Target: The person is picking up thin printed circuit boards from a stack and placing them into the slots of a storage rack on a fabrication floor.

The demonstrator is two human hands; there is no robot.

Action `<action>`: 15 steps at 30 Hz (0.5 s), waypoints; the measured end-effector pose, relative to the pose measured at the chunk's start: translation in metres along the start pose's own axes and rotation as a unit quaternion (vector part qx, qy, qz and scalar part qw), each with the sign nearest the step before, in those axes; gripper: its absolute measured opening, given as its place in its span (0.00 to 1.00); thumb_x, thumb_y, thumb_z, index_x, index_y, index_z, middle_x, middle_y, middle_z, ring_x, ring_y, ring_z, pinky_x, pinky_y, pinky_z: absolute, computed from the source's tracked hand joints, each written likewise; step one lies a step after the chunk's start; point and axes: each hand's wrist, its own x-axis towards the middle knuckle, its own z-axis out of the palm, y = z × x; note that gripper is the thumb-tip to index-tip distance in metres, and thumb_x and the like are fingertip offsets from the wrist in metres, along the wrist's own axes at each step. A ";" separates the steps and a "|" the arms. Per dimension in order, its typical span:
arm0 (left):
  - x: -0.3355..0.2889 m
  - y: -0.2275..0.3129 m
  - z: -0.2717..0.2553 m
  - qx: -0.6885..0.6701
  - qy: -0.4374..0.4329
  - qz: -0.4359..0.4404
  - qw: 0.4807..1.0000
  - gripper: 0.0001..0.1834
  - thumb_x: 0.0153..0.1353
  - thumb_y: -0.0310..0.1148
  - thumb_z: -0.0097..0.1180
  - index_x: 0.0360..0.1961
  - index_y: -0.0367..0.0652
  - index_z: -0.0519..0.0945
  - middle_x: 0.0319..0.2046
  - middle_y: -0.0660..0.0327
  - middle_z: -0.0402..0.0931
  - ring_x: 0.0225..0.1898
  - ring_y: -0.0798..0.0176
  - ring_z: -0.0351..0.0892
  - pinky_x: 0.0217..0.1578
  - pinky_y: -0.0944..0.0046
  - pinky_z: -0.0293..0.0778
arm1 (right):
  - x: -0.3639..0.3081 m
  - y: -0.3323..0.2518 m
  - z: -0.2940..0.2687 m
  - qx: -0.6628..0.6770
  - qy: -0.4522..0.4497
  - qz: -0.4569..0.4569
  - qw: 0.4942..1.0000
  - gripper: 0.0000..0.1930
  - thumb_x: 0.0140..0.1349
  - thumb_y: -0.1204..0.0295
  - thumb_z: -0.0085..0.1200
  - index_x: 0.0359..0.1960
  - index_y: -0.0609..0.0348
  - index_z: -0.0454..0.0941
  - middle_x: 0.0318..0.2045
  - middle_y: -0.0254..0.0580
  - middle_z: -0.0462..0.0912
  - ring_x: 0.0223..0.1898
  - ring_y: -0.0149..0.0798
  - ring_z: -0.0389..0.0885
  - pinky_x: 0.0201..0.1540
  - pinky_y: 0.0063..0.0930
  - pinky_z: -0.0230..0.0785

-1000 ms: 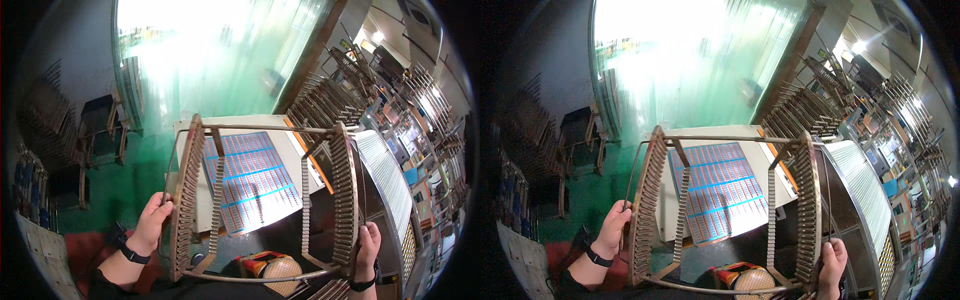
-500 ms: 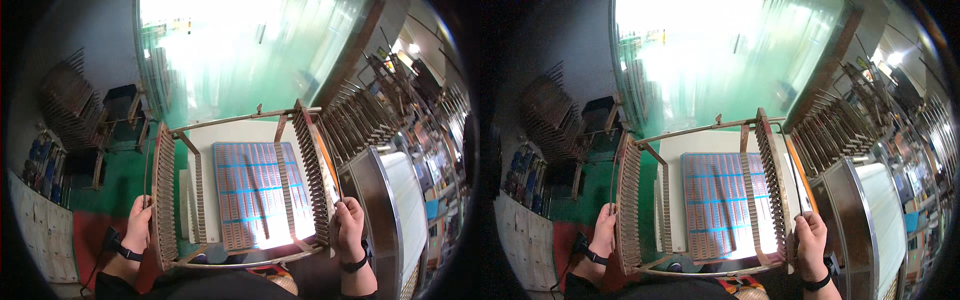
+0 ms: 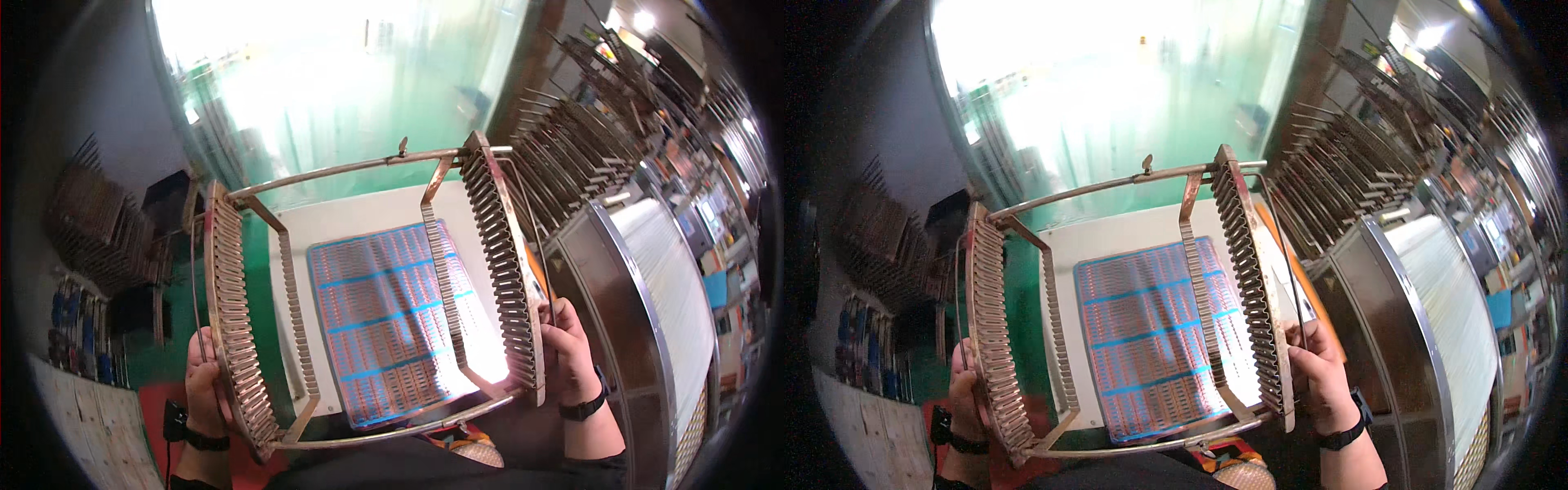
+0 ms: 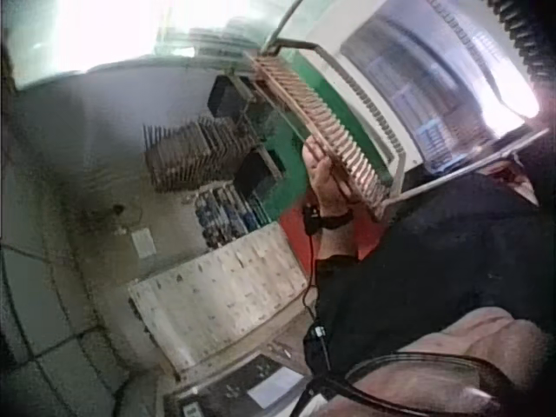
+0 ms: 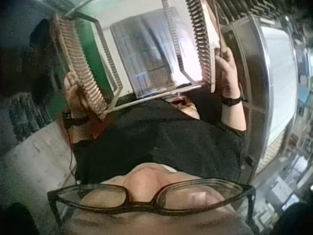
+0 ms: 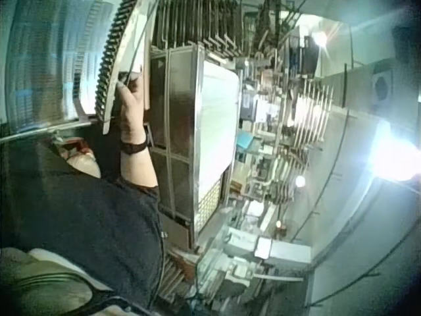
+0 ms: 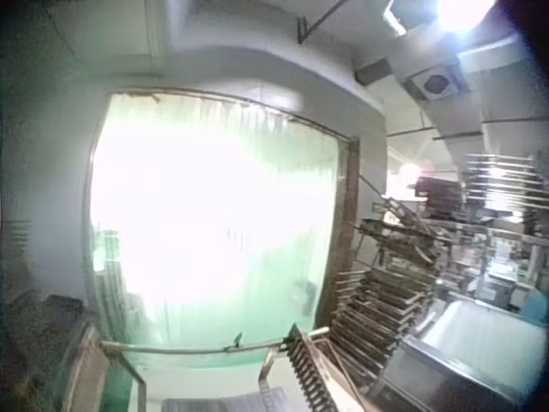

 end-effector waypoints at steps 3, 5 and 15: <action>0.026 0.003 -0.007 0.030 -0.055 -0.051 0.997 0.26 0.54 0.16 0.38 0.57 0.35 0.66 0.46 0.49 0.76 0.46 0.54 0.83 0.46 0.55 0.85 | -0.040 -0.006 0.009 0.022 0.031 0.001 0.999 0.09 0.58 0.83 0.49 0.39 0.56 0.70 0.51 0.42 0.77 0.48 0.36 0.78 0.52 0.29 0.71; 0.030 -0.002 0.007 0.000 -0.068 -0.058 0.996 0.27 0.53 0.17 0.38 0.58 0.34 0.66 0.50 0.48 0.75 0.50 0.54 0.80 0.52 0.53 0.81 | -0.075 -0.009 0.002 0.006 0.029 0.005 1.000 0.15 0.54 0.83 0.49 0.44 0.61 0.71 0.55 0.46 0.77 0.52 0.41 0.78 0.57 0.35 0.71; 0.048 0.023 0.049 0.001 -0.267 -0.144 0.953 0.28 0.53 0.19 0.43 0.59 0.31 0.66 0.50 0.49 0.77 0.51 0.55 0.80 0.55 0.55 0.78 | -0.241 0.007 0.036 0.050 0.209 -0.004 0.977 0.25 0.54 0.83 0.43 0.56 0.69 0.71 0.48 0.53 0.82 0.49 0.50 0.84 0.53 0.41 0.78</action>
